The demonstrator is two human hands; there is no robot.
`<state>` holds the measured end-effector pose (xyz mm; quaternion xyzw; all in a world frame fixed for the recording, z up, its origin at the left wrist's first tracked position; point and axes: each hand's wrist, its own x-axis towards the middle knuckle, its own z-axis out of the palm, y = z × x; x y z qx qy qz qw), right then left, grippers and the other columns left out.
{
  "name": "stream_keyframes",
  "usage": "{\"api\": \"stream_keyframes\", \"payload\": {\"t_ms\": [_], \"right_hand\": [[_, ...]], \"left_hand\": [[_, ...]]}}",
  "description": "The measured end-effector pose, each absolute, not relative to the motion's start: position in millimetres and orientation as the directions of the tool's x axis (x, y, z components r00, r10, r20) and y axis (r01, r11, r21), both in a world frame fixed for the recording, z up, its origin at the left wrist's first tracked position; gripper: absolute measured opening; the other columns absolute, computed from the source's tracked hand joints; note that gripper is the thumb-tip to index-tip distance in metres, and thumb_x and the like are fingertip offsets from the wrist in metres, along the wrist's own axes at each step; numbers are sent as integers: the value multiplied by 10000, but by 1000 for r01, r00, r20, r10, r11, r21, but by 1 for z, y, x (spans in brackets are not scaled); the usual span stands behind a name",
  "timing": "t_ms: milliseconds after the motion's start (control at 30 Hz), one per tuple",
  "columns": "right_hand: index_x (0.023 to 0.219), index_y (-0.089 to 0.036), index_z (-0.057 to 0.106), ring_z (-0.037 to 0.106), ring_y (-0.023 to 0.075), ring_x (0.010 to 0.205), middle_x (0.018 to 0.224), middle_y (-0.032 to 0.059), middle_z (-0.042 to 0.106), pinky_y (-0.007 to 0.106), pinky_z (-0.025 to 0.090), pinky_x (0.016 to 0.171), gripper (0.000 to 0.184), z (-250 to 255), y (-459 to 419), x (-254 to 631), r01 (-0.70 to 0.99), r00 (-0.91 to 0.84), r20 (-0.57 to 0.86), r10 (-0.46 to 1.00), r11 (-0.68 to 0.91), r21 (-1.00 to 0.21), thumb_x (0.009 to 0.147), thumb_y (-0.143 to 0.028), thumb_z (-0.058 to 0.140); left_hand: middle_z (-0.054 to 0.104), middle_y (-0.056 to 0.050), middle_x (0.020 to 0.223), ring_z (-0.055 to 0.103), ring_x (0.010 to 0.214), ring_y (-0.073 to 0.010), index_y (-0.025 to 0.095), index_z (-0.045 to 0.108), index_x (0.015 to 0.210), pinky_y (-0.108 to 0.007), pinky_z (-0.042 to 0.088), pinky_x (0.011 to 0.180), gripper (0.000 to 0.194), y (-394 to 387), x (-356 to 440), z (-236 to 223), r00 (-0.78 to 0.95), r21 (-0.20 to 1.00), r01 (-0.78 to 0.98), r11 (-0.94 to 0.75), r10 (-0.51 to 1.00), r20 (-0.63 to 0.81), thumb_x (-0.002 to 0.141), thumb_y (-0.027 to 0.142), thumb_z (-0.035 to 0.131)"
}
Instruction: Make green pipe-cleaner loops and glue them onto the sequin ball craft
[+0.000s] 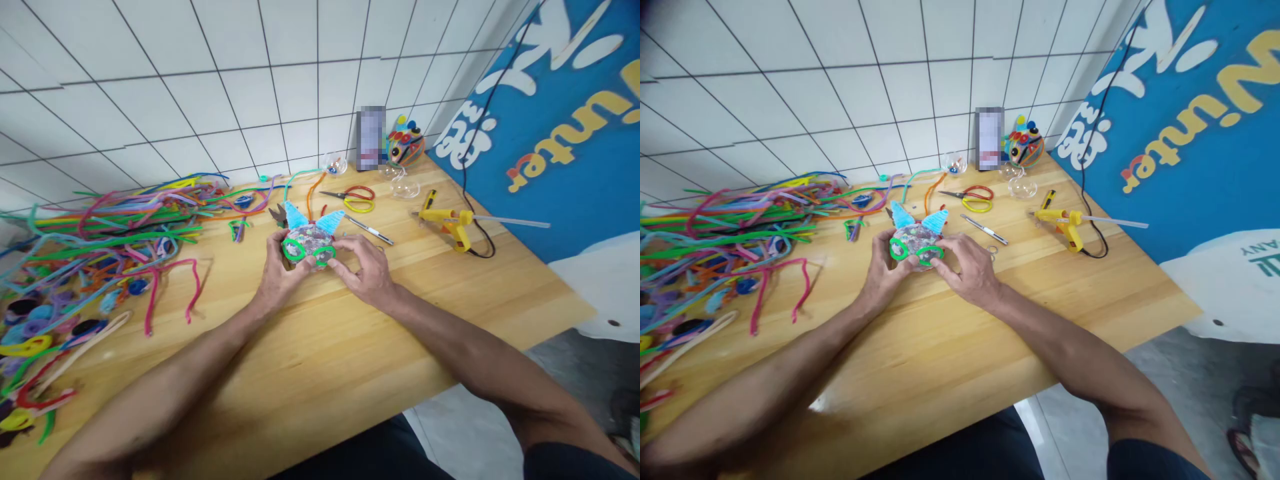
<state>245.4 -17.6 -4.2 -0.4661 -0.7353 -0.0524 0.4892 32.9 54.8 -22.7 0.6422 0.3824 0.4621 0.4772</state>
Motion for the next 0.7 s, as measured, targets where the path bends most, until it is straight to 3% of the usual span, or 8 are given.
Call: {"api": "stream_keyframes", "payload": {"t_ms": [300,600,700], "right_hand": [[1089,-258,700,759,219,934,1017,55,810,357,606,823,58,-1,-10,247,698,13,742,670,526,-486,1104,-247,645],[921,-265,577,659,199,781,856,20,709,334,504,749,188,6,-10,260,743,115,680,724,391,-543,1096,-289,514],[792,-272,520,627,203,719,751,9,653,343,463,706,250,14,-7,277,812,81,599,796,295,-503,1041,-251,510]], "left_hand": [[630,-105,1401,688,1287,-289,268,484,1407,-470,591,1107,832,51,33,-26,311,952,75,-297,914,261,788,579,946],[633,-101,1386,697,1235,-275,269,481,1408,-449,605,1057,842,51,35,-26,317,960,70,-271,918,237,774,569,947],[640,-94,1357,701,1210,-269,264,485,1380,-439,610,1040,820,53,35,-24,286,964,12,-266,925,251,784,608,931]]}}
